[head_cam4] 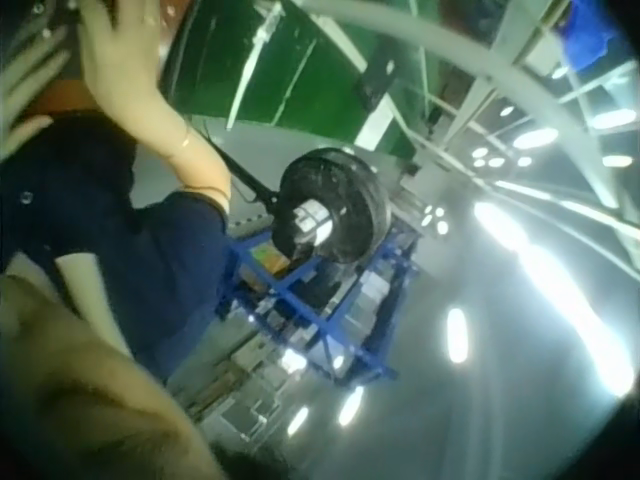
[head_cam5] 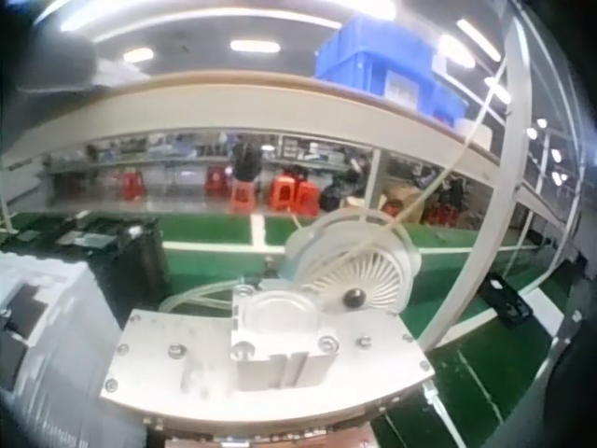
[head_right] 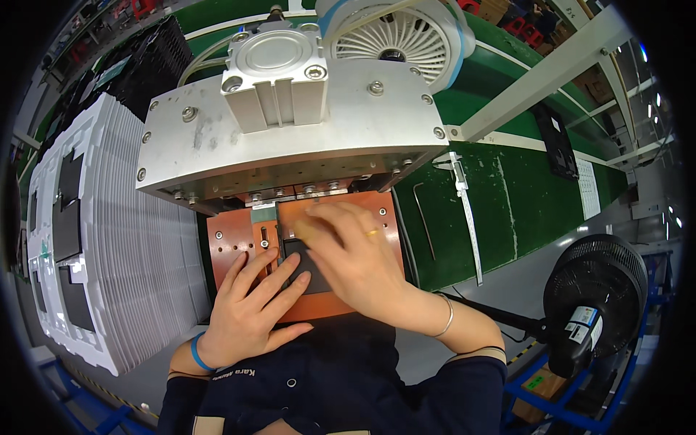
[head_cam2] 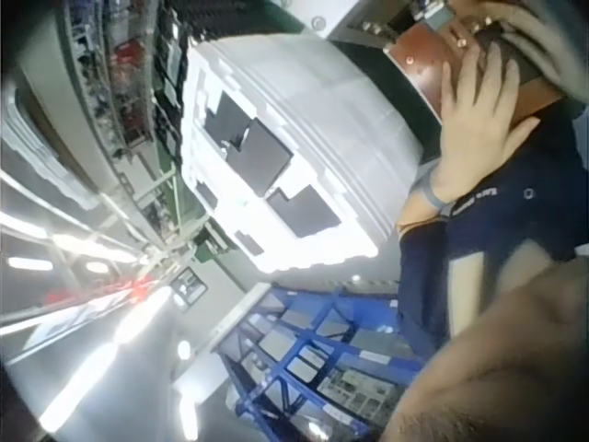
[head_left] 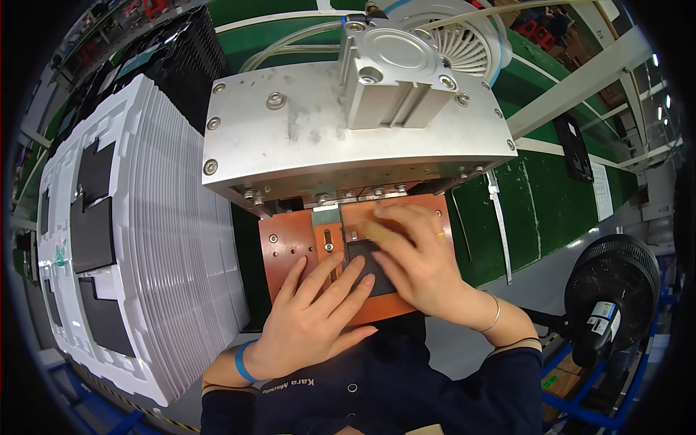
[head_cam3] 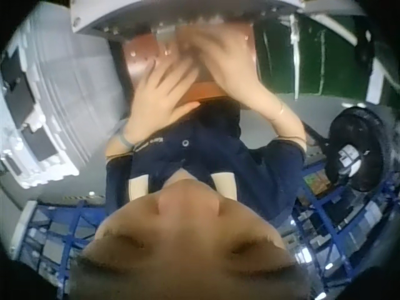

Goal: The person repeatedly picks up small black rectangular components from a white tray, places them onto an orange fixture under a press, and operates the press to process each component. After processing, the person places the component back into the tray and repeats the cycle.

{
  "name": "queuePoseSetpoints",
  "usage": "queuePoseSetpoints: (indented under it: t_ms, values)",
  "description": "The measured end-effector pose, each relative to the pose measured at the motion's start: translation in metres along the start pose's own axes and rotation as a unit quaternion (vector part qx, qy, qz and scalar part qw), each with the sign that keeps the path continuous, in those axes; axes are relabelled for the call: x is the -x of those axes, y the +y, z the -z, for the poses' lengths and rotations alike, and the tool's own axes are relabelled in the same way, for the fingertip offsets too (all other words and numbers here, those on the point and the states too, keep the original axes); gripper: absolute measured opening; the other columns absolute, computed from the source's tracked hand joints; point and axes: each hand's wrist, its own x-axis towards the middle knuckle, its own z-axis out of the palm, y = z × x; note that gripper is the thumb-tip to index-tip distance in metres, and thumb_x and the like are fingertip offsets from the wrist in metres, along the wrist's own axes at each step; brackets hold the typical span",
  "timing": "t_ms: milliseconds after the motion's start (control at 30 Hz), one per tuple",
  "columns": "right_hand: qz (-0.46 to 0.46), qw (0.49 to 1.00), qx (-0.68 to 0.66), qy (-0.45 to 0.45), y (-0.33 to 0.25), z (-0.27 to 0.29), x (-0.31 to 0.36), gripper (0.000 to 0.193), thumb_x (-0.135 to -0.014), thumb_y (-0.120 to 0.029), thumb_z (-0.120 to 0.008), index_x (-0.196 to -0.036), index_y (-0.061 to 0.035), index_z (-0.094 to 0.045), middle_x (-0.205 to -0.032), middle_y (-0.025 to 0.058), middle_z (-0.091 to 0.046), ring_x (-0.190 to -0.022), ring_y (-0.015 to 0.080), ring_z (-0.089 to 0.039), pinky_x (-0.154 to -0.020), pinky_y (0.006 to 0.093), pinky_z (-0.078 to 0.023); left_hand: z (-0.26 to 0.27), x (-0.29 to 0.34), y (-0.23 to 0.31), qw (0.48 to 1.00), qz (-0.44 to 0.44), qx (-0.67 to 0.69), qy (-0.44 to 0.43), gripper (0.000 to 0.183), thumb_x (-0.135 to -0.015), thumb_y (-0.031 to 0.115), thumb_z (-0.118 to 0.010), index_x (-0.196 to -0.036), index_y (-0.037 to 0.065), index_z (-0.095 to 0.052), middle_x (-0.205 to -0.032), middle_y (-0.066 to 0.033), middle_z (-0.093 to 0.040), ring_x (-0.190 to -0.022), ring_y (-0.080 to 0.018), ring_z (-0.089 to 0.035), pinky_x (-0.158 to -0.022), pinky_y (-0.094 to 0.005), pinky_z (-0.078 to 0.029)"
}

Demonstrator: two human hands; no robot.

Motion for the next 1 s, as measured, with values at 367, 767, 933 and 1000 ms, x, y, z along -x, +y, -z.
queuePoseSetpoints:
  t_ms: [367, 767, 933, 1000]
  values:
    - [-0.013, 0.998, -0.037, -0.048, 0.010, 0.019, 0.017, 0.035, -0.075, -0.020, -0.075, -0.104, -0.0043, -0.065, -0.115, 0.0101, -0.060, -0.105, 0.0283, -0.056, -0.087, 0.0378, -0.047, 0.013, -0.011, -0.007, 0.998, 0.020, 0.064, -0.023, 0.071, -0.078, 0.057, -0.064, -0.128, 0.008, -0.057, -0.140, -0.0146, -0.047, -0.132, -0.0384, -0.038, -0.105, -0.0570, -0.032]
    - [-0.013, 0.998, -0.059, -0.036, 0.024, 0.014, 0.001, 0.034, -0.071, -0.019, -0.078, -0.100, -0.0037, -0.068, -0.109, 0.0096, -0.063, -0.101, 0.0278, -0.057, -0.085, 0.0370, -0.048, 0.009, -0.020, -0.010, 0.997, 0.064, 0.027, -0.045, 0.069, -0.080, 0.056, -0.062, -0.129, 0.008, -0.056, -0.143, -0.0114, -0.043, -0.133, -0.0372, -0.035, -0.106, -0.0605, -0.026]
    - [-0.024, 0.997, -0.059, -0.040, 0.024, 0.014, 0.001, 0.033, -0.071, -0.019, -0.078, -0.098, -0.0036, -0.068, -0.110, 0.0095, -0.063, -0.100, 0.0271, -0.057, -0.085, 0.0362, -0.048, 0.005, -0.021, -0.010, 0.996, 0.068, 0.025, -0.044, 0.066, -0.080, 0.054, -0.063, -0.128, 0.009, -0.058, -0.142, -0.0101, -0.045, -0.132, -0.0359, -0.036, -0.107, -0.0606, -0.025]
    - [-0.021, 0.997, -0.058, -0.043, 0.024, 0.014, -0.001, 0.032, -0.071, -0.019, -0.078, -0.097, -0.0036, -0.068, -0.110, 0.0093, -0.063, -0.100, 0.0268, -0.057, -0.085, 0.0358, -0.049, 0.005, -0.021, -0.009, 0.996, 0.073, 0.022, -0.044, 0.065, -0.079, 0.054, -0.063, -0.127, 0.009, -0.059, -0.142, -0.0096, -0.046, -0.133, -0.0355, -0.036, -0.107, -0.0606, -0.024]
